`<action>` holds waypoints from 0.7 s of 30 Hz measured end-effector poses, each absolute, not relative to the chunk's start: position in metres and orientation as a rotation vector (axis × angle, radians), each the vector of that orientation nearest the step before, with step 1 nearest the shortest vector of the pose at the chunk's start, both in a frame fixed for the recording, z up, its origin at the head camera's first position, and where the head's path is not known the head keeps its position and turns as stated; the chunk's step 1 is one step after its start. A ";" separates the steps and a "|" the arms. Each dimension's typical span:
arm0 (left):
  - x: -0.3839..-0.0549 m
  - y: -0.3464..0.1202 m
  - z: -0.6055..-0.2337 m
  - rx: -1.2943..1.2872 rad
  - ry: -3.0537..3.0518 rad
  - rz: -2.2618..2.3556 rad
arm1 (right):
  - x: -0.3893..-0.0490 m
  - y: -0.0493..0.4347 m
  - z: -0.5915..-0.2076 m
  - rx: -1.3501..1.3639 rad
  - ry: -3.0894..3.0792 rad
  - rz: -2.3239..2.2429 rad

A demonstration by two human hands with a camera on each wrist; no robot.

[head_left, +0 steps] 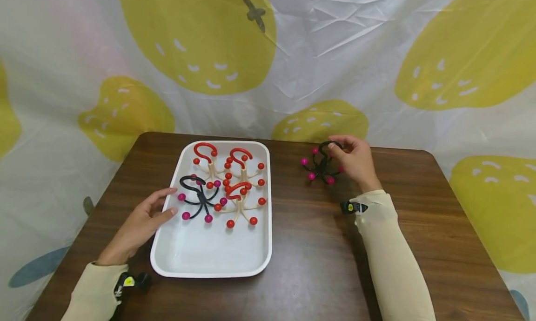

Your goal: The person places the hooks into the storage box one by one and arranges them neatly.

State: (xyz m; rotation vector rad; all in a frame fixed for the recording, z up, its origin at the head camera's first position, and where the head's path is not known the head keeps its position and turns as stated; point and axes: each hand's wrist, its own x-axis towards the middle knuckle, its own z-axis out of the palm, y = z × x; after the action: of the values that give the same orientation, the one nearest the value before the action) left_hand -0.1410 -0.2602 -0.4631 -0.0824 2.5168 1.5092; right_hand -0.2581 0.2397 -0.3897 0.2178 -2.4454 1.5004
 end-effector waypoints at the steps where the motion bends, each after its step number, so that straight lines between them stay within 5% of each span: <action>1: -0.141 -0.260 -0.463 -0.081 2.518 1.510 | -0.258 0.240 -0.390 0.219 -2.445 1.500; 21: -0.141 -0.259 -0.461 -0.079 2.522 1.507 | -0.255 0.236 -0.384 0.280 -2.392 1.489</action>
State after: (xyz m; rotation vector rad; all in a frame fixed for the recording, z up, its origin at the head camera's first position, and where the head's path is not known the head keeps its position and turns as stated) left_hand -0.1410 -0.2587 -0.4606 -0.0795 2.5218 1.5074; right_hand -0.2550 0.2363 -0.3841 0.2803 -2.3919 1.4894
